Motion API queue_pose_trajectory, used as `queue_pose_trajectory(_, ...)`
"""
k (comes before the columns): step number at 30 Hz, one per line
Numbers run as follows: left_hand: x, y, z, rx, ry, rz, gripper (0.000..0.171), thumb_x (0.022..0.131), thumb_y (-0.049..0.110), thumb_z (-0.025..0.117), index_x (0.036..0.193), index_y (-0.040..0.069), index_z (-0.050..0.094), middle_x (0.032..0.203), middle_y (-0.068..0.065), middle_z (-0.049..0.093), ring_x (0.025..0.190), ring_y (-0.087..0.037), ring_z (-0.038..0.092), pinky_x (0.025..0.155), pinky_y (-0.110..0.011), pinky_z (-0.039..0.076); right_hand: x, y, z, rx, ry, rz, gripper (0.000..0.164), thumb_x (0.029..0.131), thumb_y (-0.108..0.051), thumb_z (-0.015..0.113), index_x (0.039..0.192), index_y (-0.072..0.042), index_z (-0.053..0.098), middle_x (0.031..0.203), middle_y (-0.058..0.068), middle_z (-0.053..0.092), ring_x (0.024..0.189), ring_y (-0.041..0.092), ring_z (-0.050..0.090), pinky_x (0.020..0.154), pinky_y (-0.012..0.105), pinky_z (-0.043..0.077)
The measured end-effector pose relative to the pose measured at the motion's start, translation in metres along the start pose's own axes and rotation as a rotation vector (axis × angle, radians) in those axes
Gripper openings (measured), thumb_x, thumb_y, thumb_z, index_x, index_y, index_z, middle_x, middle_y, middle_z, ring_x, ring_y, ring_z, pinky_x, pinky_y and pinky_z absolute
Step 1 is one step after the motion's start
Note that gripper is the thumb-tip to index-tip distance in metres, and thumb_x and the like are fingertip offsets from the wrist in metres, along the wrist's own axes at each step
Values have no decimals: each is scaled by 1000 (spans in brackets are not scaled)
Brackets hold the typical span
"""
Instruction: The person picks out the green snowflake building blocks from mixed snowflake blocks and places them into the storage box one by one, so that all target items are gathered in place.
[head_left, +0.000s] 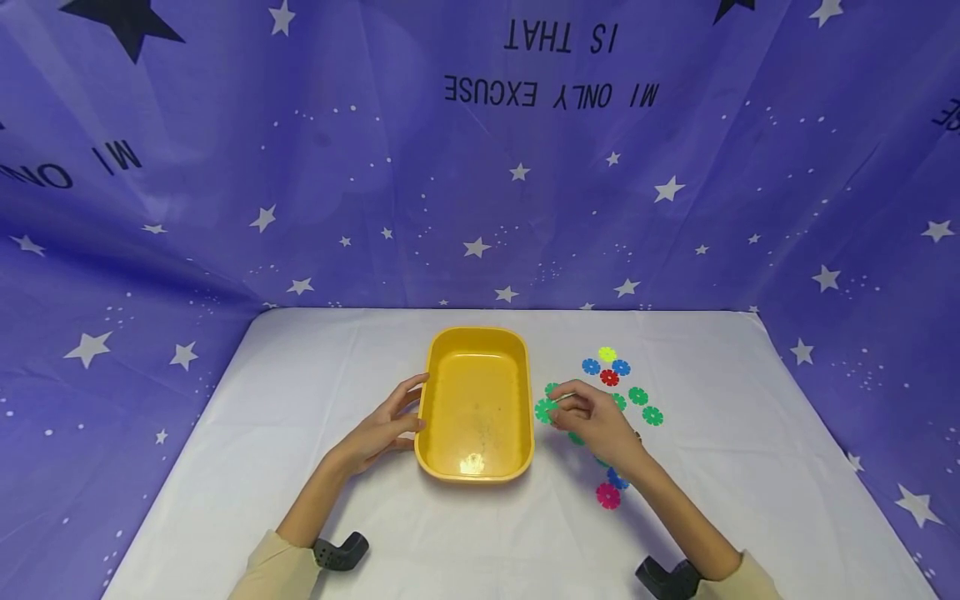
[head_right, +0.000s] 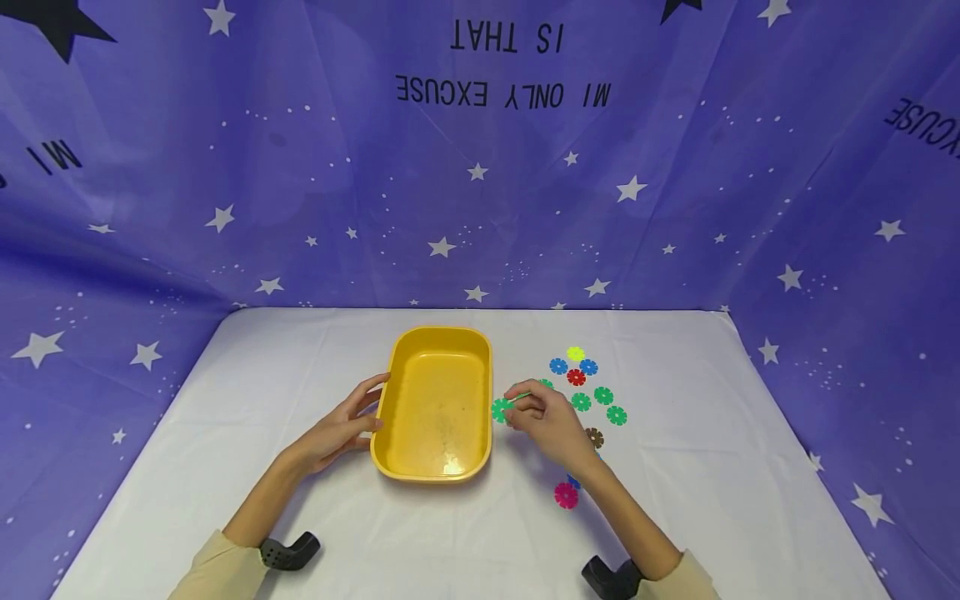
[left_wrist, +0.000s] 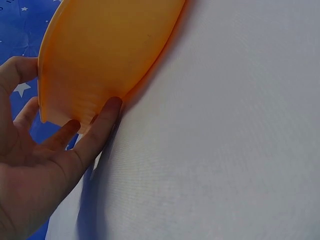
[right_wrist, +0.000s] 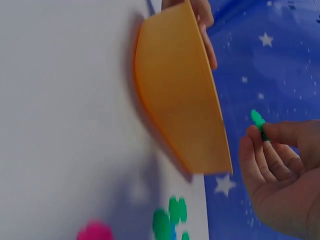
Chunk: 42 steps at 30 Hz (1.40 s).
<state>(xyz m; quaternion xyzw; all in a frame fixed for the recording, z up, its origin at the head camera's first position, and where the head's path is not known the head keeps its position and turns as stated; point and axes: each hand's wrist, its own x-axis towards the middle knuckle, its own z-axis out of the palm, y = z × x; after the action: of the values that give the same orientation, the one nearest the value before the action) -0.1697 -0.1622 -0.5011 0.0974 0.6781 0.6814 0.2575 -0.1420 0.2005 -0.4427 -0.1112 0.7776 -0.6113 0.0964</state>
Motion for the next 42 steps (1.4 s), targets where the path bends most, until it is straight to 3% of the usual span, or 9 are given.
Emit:
queue_pose_trajectory(5,0,0,0,-4,5,-1,81,91,9,61,159,26,21,164,-14,13,136,-42,41,92,-49,54,13,-6,25,27,-53,-22,27,94,-5,67,119,4,64,99,17,69,94,48,65,83,40,59)
queue_pose_trajectory(12,0,1,1,-9,-2,2,80,92,9,60,159,25,20,164,-14,12,139,-44,35,93,-50,53,27,-9,57,7,-98,-43,26,93,-4,67,118,3,68,97,14,71,91,43,68,81,42,59)
queue_pose_trajectory(19,-1,1,1,-15,14,-9,79,91,8,60,158,28,23,164,-14,13,139,-43,36,93,-49,54,35,-9,84,-51,-133,-19,21,91,-5,68,112,-3,70,91,6,70,80,28,67,72,25,57)
queue_pose_trajectory(26,0,2,1,-15,8,-11,79,91,8,60,158,29,22,164,-13,12,139,-43,36,93,-50,53,44,-10,99,-160,-177,-15,20,91,-5,66,111,-6,71,86,0,69,74,16,65,69,25,56)
queue_pose_trajectory(34,0,2,1,-17,13,-18,80,91,8,60,158,28,21,164,-13,14,139,-42,36,94,-50,53,56,-5,111,-262,-239,45,19,88,-3,66,105,-9,72,79,-2,67,60,17,59,53,27,52)
queue_pose_trajectory(42,0,2,1,-3,12,-17,79,92,10,59,159,27,20,164,-16,11,142,-44,31,95,-51,52,62,0,122,-375,-311,106,17,86,-4,66,100,-12,72,74,-4,65,60,13,55,55,22,44)
